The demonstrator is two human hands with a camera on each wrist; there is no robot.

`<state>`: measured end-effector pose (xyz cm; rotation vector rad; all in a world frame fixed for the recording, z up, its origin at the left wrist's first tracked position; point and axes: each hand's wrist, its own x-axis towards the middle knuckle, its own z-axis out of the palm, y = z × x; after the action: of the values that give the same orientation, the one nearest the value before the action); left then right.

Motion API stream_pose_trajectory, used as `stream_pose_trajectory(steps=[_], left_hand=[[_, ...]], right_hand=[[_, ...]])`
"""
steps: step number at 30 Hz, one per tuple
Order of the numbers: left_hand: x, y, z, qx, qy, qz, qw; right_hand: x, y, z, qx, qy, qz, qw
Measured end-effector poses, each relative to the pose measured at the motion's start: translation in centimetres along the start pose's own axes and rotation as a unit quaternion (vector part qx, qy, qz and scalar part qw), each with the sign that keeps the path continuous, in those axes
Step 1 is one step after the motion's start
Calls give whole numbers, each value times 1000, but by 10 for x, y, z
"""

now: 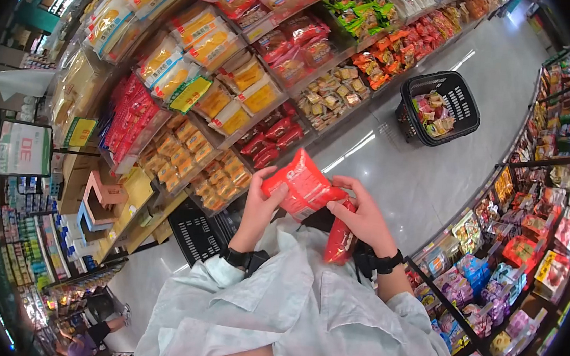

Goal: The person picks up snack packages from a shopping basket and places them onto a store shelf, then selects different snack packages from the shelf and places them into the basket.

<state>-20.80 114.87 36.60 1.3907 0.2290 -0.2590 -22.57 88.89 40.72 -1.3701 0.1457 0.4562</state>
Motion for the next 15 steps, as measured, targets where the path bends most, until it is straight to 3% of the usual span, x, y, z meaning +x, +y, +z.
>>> stream_pose_trajectory(steps=[5,8,14,15], left_hand=[[-55,-18,44,-6,73,-32,997],[-91,-5,63,-4,13,-23,1000],[-90,9,92,-44,-138,33,989],[-87,11,100,-51,-129,35,990]], right_hand=[[-33,32,-48,12,15,35,999],[-59,40,-67,90,-44,89,991],[-87,39,-89,235,-171,196,937],[-88,35,-90,272,-199,158,928]])
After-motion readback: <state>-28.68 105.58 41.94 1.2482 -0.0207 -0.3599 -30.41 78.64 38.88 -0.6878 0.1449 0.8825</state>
